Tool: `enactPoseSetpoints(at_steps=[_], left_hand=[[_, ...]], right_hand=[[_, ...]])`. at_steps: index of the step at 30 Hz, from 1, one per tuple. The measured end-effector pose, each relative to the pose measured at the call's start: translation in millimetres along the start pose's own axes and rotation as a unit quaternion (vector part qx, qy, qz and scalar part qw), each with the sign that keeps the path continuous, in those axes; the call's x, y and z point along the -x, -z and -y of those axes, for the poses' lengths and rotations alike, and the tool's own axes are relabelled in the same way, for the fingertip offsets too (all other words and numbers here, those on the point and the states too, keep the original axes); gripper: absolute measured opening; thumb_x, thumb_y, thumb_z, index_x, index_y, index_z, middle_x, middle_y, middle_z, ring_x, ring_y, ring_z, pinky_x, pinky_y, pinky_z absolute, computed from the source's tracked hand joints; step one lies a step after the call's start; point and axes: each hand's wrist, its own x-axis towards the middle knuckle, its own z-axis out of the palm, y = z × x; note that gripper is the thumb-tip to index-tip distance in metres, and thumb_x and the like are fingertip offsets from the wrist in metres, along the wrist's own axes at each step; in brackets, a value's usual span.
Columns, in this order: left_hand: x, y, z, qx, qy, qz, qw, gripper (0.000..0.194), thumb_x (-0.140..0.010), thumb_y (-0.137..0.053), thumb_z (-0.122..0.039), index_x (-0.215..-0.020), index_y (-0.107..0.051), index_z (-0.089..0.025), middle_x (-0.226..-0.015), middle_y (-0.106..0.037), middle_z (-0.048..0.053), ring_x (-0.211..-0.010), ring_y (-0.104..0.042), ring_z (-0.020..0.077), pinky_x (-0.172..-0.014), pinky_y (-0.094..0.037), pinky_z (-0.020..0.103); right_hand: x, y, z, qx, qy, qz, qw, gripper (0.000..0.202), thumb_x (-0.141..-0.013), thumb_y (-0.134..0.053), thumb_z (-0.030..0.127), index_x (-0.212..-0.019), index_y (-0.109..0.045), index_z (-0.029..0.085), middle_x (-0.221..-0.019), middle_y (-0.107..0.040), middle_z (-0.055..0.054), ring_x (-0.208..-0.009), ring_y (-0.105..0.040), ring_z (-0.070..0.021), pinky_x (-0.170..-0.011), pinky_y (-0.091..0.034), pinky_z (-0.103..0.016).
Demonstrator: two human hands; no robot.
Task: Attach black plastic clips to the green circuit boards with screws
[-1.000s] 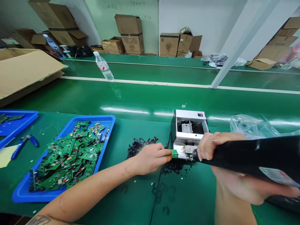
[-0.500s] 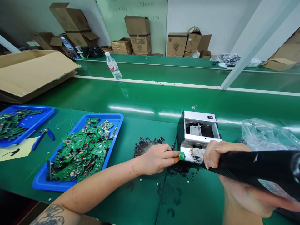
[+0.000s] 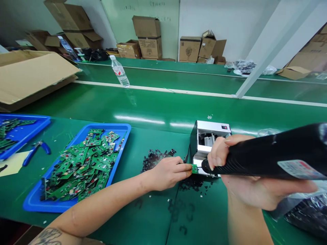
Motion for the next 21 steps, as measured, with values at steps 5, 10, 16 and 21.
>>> enactPoseSetpoints(at_steps=[5, 10, 16, 21], left_hand=[[0.0, -0.2, 0.1, 0.0, 0.0, -0.003, 1.0, 0.029, -0.105, -0.04, -0.019, -0.117, -0.066, -0.019, -0.129, -0.067, 0.004, -0.085, -0.052, 0.0178, -0.075, -0.048, 0.031], [-0.5, 0.6, -0.6, -0.015, -0.003, 0.008, 1.0, 0.027, -0.104, -0.042, -0.019, -0.117, -0.066, -0.02, -0.128, -0.066, 0.006, -0.085, -0.053, 0.017, -0.075, -0.048, 0.03], [-0.1, 0.6, -1.0, -0.014, -0.001, 0.011, 1.0, 0.029, -0.104, -0.041, -0.019, -0.119, -0.066, -0.02, -0.131, -0.065, 0.006, -0.087, -0.053, 0.0172, -0.077, -0.049, 0.03], [-0.6, 3.5, -0.6, -0.018, -0.005, 0.023, 1.0, 0.027, -0.103, -0.044, -0.019, -0.118, -0.066, -0.02, -0.13, -0.065, 0.006, -0.087, -0.054, 0.0169, -0.077, -0.049, 0.029]], right_hand=[[-3.6, -9.8, -5.5, 0.011, 0.045, 0.017, 0.999, 0.076, -0.081, -0.04, 0.089, -0.103, -0.076, 0.025, -0.062, -0.057, -0.003, -0.051, -0.05, -0.018, -0.046, -0.043, -0.035], [-3.6, -13.9, -8.2, 0.009, 0.041, -0.026, 0.999, 0.067, -0.076, -0.055, 0.086, -0.097, -0.078, 0.026, -0.059, -0.057, -0.002, -0.048, -0.05, -0.0182, -0.045, -0.043, -0.035], [-8.8, -17.4, -10.4, 0.015, 0.055, 0.009, 0.998, 0.078, -0.077, -0.043, 0.091, -0.093, -0.078, 0.023, -0.057, -0.056, -0.002, -0.046, -0.05, -0.0176, -0.041, -0.044, -0.034], [-11.1, -19.4, -12.0, 0.025, 0.032, 0.04, 0.998, 0.08, -0.072, -0.043, 0.095, -0.078, -0.074, 0.022, -0.053, -0.055, -0.002, -0.044, -0.049, -0.0167, -0.04, -0.042, -0.033]])
